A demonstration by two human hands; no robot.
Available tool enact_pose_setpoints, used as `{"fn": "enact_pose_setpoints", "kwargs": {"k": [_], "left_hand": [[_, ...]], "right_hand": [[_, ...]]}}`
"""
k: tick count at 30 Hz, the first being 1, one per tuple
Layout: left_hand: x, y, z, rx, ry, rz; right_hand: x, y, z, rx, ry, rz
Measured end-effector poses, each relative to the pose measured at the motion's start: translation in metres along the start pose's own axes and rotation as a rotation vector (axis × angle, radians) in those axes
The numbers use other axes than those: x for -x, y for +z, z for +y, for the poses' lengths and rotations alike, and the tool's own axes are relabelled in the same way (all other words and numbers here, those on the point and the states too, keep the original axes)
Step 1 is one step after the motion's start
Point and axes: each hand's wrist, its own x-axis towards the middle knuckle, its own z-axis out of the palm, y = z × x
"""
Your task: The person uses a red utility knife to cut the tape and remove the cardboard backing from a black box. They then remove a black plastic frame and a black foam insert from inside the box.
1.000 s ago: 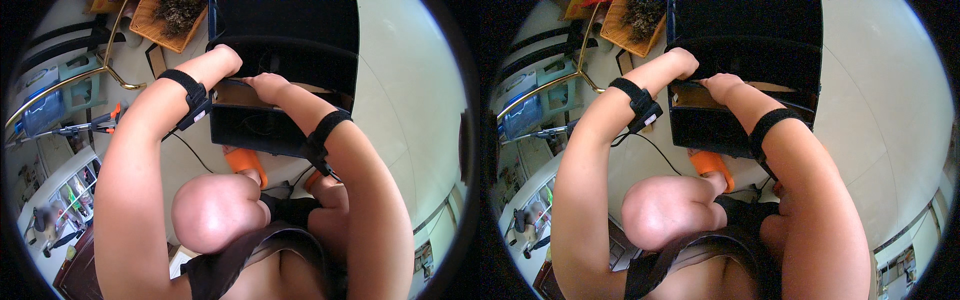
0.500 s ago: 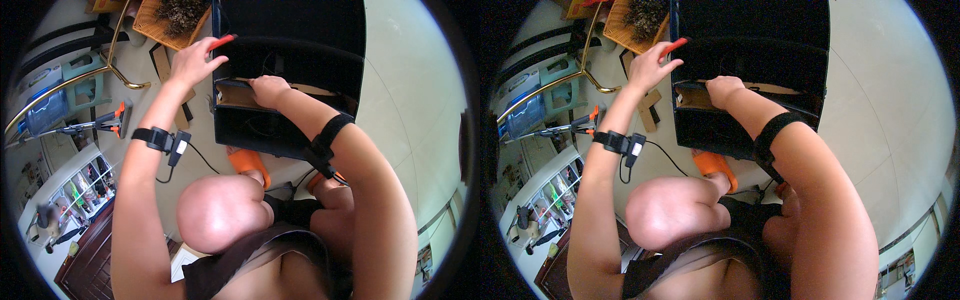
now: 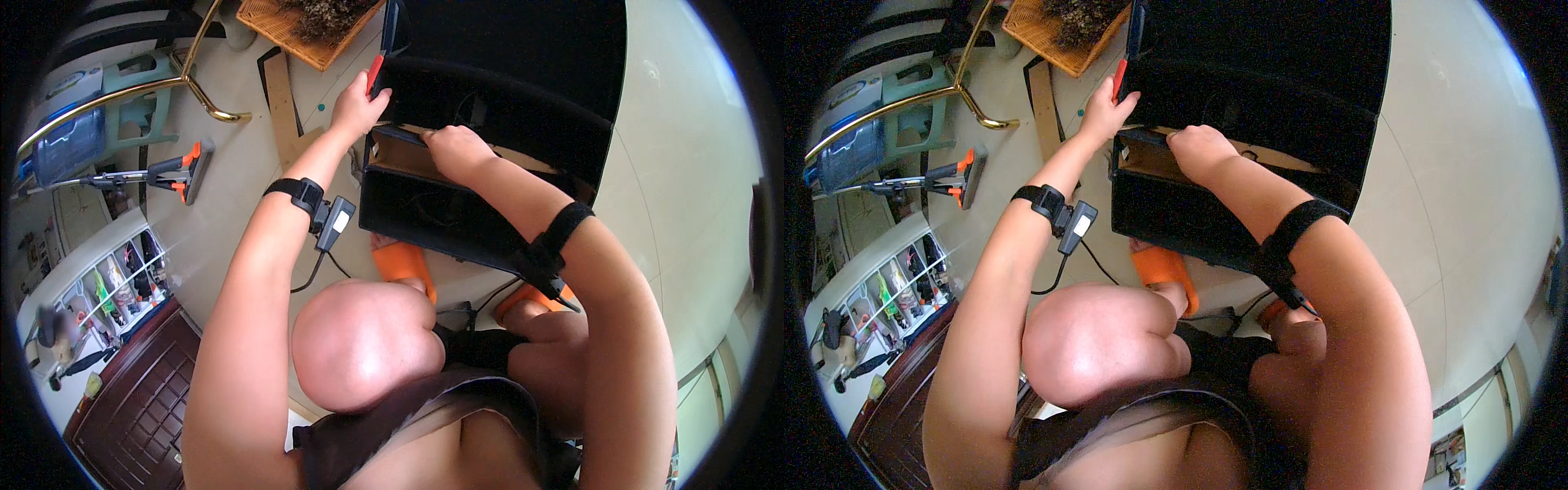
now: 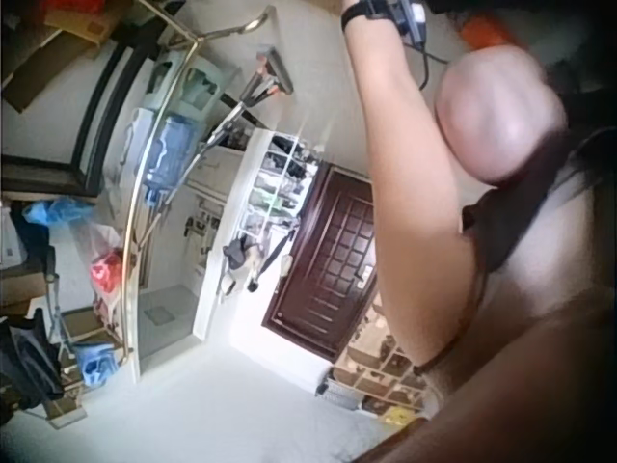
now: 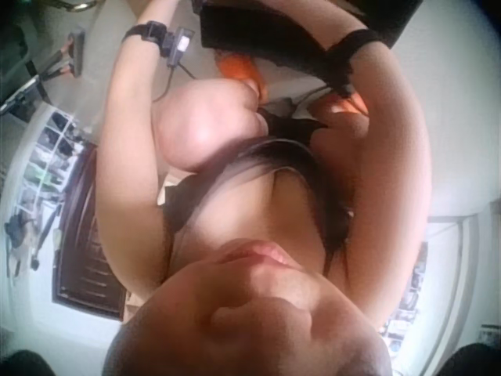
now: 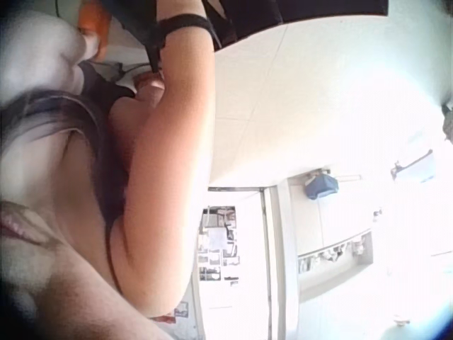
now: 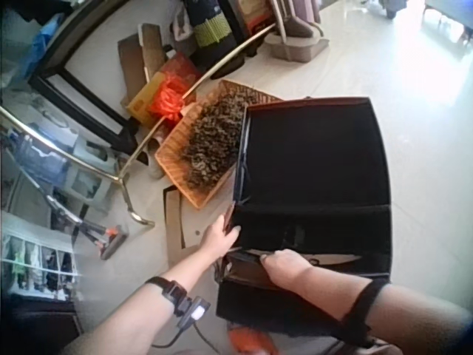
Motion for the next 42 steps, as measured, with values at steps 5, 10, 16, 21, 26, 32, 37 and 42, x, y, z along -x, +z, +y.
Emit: {"fn": "enact_pose_setpoints", "kwargs": {"k": [5,10,16,21,26,32,37,42], "left_hand": [[-0.006,0.003,-0.017,0.24,0.059,-0.073],[-0.006,0.003,-0.016,0.351,-0.001,-0.155],[-0.003,-0.005,0.0,0.535,-0.104,-0.311],[-0.011,0.006,-0.025,0.475,0.032,-0.267],[0.003,-0.004,-0.002,0.654,-0.121,-0.297],[0.022,-0.046,-0.013,0.807,-0.371,-0.123],[0.05,-0.084,0.022,0.903,-0.126,-0.085],[0.071,-0.11,0.024,0.76,-0.142,-0.213]], "right_hand": [[0.006,-0.007,-0.007,-0.02,-0.001,0.028],[0.012,-0.014,-0.006,-0.086,-0.012,0.055],[0.024,-0.025,-0.011,-0.096,-0.083,0.129],[0.044,-0.05,-0.051,-0.175,-0.32,0.234],[0.031,-0.096,-0.052,-0.214,-0.428,0.467],[0.043,-0.179,-0.026,-1.146,0.029,0.68],[0.022,-0.177,-0.036,-1.509,-0.08,0.653],[-0.015,-0.155,-0.076,-1.412,0.024,0.454]]}}
